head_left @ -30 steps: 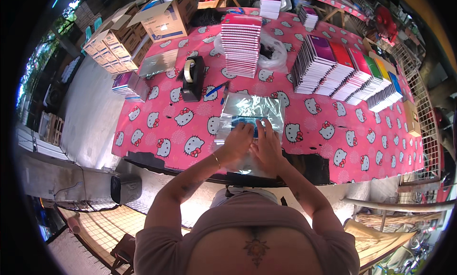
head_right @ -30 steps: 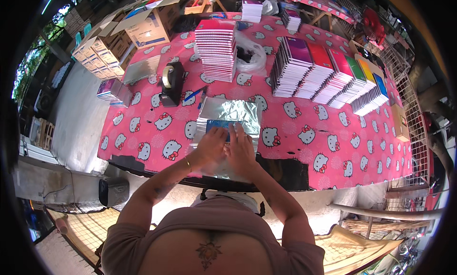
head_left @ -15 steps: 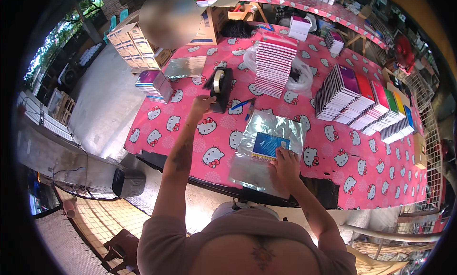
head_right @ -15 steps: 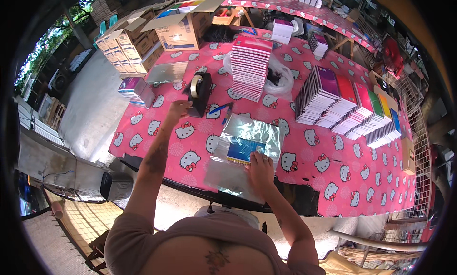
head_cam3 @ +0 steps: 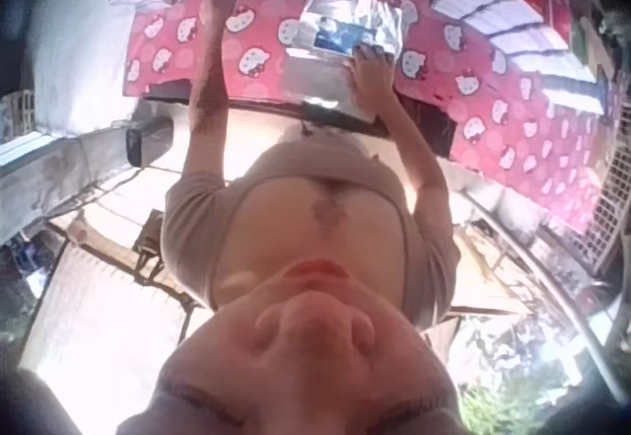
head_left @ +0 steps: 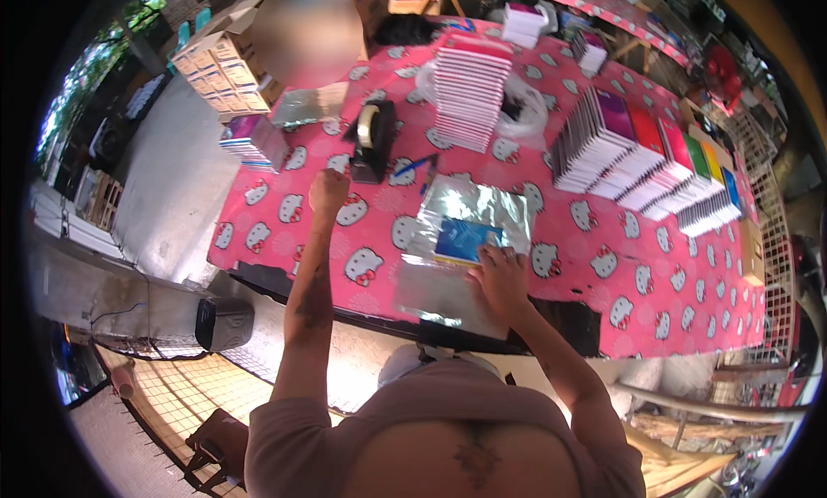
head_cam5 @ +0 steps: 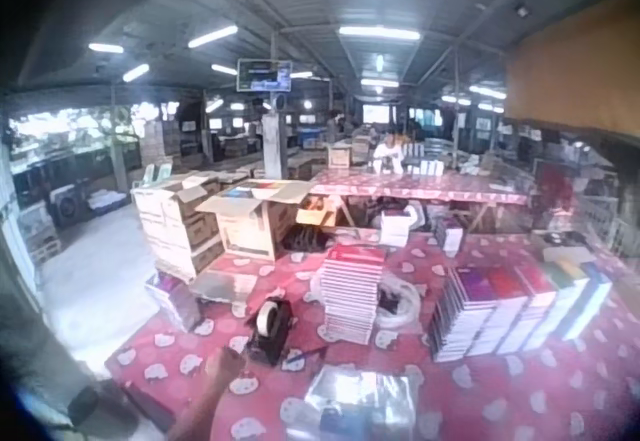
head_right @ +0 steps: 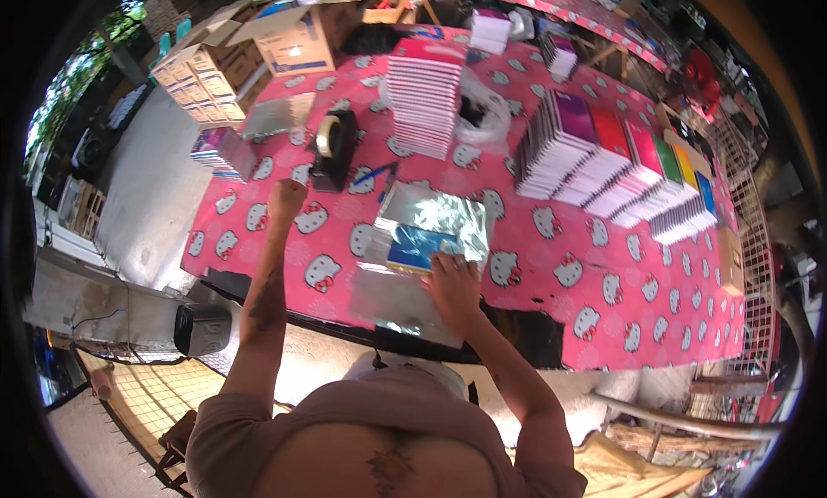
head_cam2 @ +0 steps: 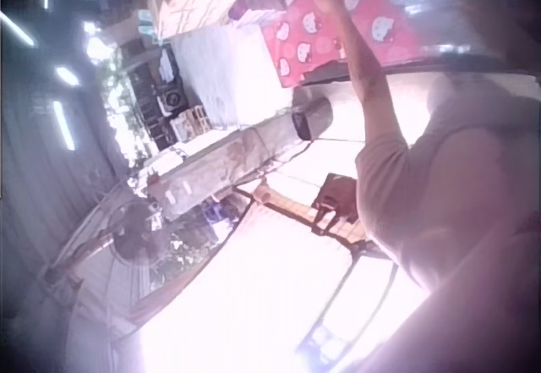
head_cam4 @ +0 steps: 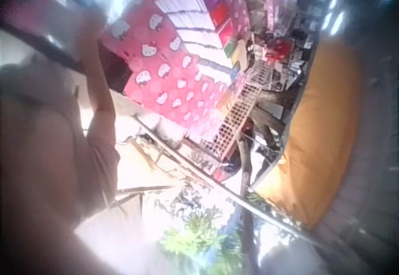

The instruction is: The person picks up notebooks one at a time, places them inside a silver plastic sleeve, and seals the sleeve with tape.

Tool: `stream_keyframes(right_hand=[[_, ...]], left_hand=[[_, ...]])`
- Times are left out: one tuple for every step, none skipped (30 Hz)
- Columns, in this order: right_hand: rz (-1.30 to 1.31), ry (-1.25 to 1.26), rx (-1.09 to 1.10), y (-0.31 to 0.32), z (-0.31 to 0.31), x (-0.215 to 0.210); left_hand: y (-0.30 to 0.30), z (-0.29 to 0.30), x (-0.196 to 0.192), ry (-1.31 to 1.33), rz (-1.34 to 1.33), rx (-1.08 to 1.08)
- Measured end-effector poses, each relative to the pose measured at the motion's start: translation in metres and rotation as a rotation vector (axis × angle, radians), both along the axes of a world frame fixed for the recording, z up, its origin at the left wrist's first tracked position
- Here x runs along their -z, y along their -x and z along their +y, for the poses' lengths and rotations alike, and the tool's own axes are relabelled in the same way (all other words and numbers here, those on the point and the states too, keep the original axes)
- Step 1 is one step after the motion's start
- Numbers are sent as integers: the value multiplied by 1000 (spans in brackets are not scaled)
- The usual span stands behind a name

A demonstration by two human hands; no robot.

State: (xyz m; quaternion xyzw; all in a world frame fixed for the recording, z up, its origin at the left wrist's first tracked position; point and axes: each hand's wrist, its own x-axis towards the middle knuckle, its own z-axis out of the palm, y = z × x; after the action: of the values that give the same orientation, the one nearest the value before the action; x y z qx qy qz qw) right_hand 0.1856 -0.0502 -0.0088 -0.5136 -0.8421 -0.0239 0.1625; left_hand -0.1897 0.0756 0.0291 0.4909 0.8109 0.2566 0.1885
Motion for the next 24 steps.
stream_keyframes(right_hand=[[12, -15, -18, 6, 2, -3], [32, -41, -46, 8, 2, -3], [54, -68, -70, 10, 2, 1], [71, -97, -80, 7, 4, 6], [93, -143, -72, 1, 7, 11], [111, -142, -83, -2, 8, 13], [130, -143, -98, -5, 8, 14], [151, -145, -127, -5, 9, 13], [184, -120, -139, -6, 9, 14], [216, -94, -151, -6, 9, 16], [248, -68, -160, -7, 8, 17], [266, -27, -148, -8, 11, 16], [283, 17, -144, -7, 11, 10], [299, 61, -140, -8, 9, 5], [273, 51, -143, -9, 5, 0], [245, 23, -145, -12, 8, -6], [217, -4, -148, -13, 9, -12], [189, -4, -162, -13, 14, -16], [156, -10, -175, -13, 19, -14], [122, -17, -177, -14, 32, -12], [205, 19, -154, -14, 53, -8], [233, 246, -130, -10, 74, -10], [260, 482, -116, -4, 92, -17], [286, 743, -92, 0, 105, -16]], left_hand=[[-13, -13, 9, -113, -164, 88], [-37, -29, 24, -227, -329, 175], [-63, -45, 34, -340, -493, 266], [-100, -57, 31, -299, -595, 340], [-141, -64, 18, -259, -697, 420], [-168, -70, 2, -106, -557, 423], [-189, -75, -10, 42, -414, 421], [-201, -78, -8, 77, -231, 394], [-214, -81, -3, 115, -53, 370], [-221, -84, 1, 153, 125, 346], [-217, -80, 2, 262, 204, 385], [-213, -78, 5, 270, 241, 403], [-207, -79, 7, 279, 276, 414], [-203, -80, 9, 289, 311, 425], [-200, -79, 11, 304, 313, 489], [-197, -81, 14, 265, 351, 497], [-193, -94, 20, 227, 388, 503], [-191, -98, 19, 162, 433, 513], [-188, -104, 12, 175, 424, 543], [-191, -111, 4, 185, 417, 582], [-201, -126, 1, -96, 420, 691], [-205, -139, 1, -364, 420, 781], [-209, -139, 0, -445, 452, 814], [-214, -140, 7, -504, 472, 857]])
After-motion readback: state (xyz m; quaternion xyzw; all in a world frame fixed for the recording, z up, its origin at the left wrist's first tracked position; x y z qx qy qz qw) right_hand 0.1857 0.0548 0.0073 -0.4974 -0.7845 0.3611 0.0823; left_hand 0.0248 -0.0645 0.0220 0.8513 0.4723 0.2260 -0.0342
